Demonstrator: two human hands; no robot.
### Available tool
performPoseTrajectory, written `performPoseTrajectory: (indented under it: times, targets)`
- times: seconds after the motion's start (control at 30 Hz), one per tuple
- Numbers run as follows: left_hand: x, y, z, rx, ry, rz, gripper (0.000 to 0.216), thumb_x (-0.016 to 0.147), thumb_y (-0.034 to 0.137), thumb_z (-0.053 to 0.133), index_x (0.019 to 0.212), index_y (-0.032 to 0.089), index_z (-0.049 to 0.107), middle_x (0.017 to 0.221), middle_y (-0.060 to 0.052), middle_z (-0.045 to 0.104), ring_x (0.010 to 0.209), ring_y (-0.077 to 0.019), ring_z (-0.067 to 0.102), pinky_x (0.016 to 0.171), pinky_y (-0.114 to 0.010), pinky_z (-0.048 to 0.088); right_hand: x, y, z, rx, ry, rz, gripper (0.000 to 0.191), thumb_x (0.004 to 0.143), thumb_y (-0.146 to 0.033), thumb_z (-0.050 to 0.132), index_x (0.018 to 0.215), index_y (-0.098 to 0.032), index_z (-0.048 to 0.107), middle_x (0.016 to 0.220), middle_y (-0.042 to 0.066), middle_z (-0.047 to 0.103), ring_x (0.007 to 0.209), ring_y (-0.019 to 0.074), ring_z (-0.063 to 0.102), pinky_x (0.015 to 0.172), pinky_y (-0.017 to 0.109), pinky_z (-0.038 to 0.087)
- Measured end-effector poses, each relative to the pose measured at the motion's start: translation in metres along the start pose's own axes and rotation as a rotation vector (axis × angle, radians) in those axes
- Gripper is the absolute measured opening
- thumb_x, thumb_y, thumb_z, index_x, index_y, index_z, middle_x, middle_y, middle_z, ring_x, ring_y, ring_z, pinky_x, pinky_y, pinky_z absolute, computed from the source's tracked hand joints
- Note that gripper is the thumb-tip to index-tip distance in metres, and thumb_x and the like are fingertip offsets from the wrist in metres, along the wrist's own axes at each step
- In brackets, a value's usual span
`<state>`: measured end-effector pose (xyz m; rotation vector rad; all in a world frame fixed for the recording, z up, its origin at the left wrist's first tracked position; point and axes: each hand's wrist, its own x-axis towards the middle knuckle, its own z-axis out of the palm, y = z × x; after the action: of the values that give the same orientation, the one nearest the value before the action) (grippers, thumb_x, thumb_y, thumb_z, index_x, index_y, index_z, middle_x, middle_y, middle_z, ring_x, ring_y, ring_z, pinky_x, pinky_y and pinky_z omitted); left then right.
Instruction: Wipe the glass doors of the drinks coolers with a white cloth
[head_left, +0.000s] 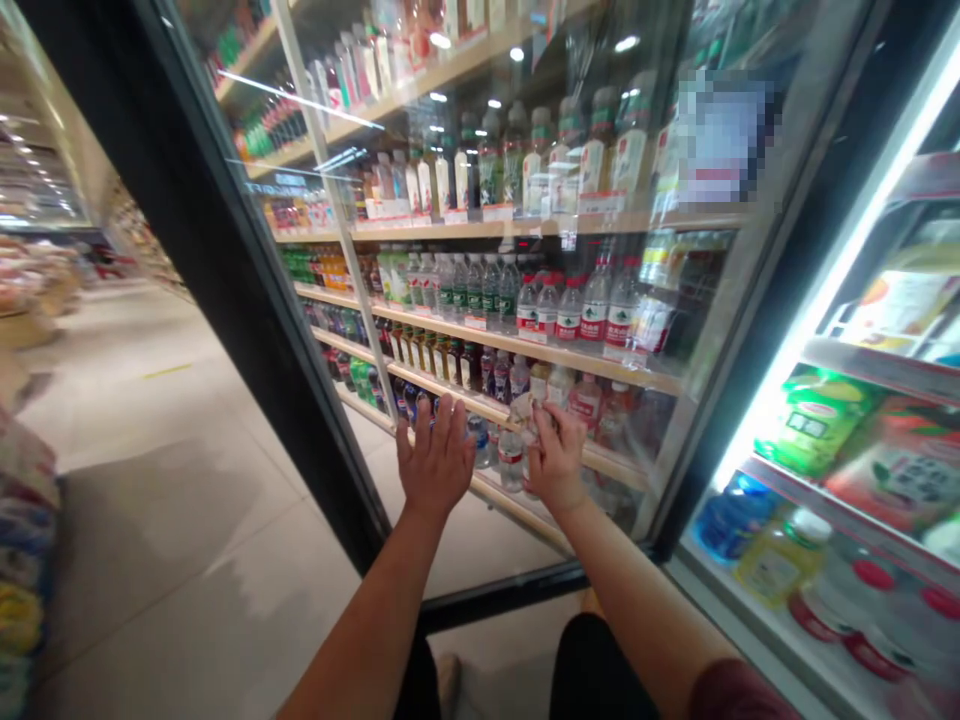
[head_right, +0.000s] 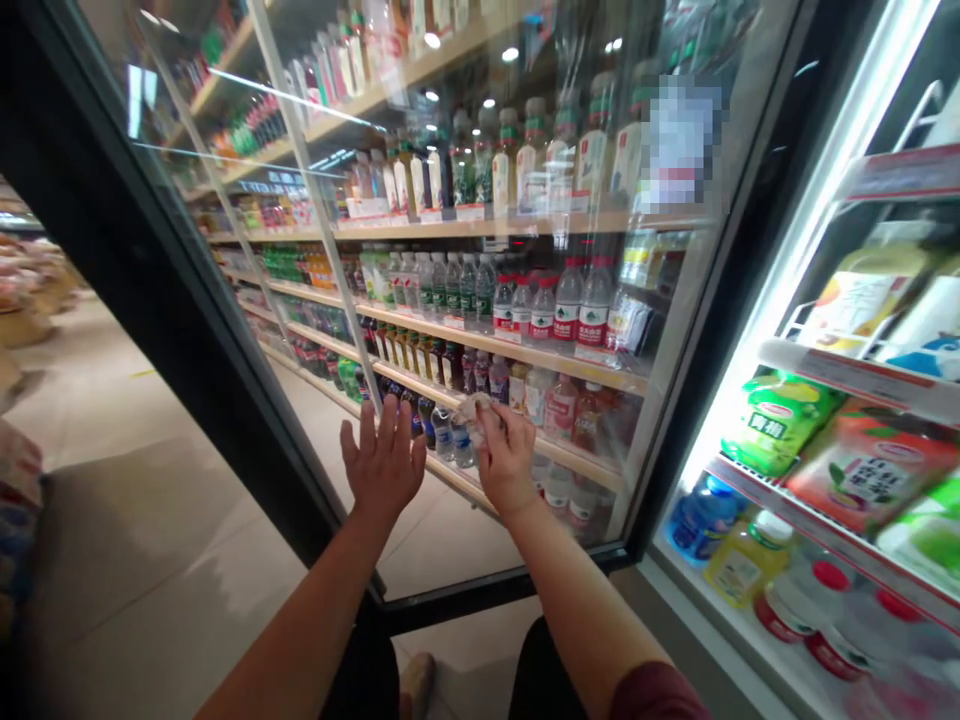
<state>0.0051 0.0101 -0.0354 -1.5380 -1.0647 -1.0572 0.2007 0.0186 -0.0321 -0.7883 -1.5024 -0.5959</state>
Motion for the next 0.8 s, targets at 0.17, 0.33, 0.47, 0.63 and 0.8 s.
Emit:
performPoseTrajectory:
  times: [0.17,0.33,0.47,0.63,0.8]
  targets:
    - [0.002,-0.002,0.001,-0.02,0.029,0.017,0.065,0.096,0.031,0.055,0.155,0.016,0.031,0.148,-0.016,0.048,0.151,-0.0263,0.021,0.124,-0.048,0.013,0.052,0.022,-0.013,-0.022,0.059,0.052,0.054,0.086,-0.009,0.045,0.137,-0.024,0.057,0.125,0.011,0.06,0.113,0.023,0.057,0.1,0.043,0.046]
    - [0.0,-0.002,0.001,-0.038,0.004,0.004,0.068,0.095,0.031,0.055,0.156,0.018,0.028,0.149,-0.015,0.048,0.151,-0.0261,0.021,0.124,-0.048,0.011,0.018,0.038,-0.018,-0.102,0.138,0.121,0.052,0.088,-0.012,0.045,0.138,-0.021,0.055,0.125,0.014,0.058,0.115,0.0253,0.055,0.098,0.046,0.046]
    - [-0.004,-0.004,0.004,-0.039,-0.011,-0.021,0.063,0.097,0.033,0.052,0.155,0.021,0.032,0.151,-0.014,0.046,0.15,-0.0282,0.024,0.123,-0.051,0.013,-0.013,0.044,-0.024,-0.112,0.036,0.094,0.05,0.087,-0.011,0.044,0.135,-0.021,0.057,0.121,0.014,0.059,0.111,0.0245,0.057,0.095,0.045,0.048]
    - [-0.005,-0.005,0.007,-0.099,0.002,-0.055,0.061,0.096,0.034,0.052,0.154,0.022,0.035,0.15,-0.014,0.047,0.15,-0.0284,0.024,0.123,-0.052,0.011,0.033,0.08,-0.04,-0.113,0.111,0.177,0.047,0.086,-0.016,0.047,0.131,-0.022,0.062,0.124,0.012,0.059,0.115,0.0248,0.056,0.103,0.048,0.046]
    - [-0.001,-0.003,0.004,-0.033,0.001,-0.03,0.063,0.097,0.033,0.052,0.155,0.022,0.031,0.152,-0.014,0.044,0.149,-0.029,0.026,0.122,-0.052,0.015,-0.015,0.097,-0.044,-0.167,0.151,0.307,0.048,0.091,-0.021,0.045,0.137,-0.017,0.056,0.129,0.017,0.055,0.122,0.0286,0.052,0.104,0.055,0.045]
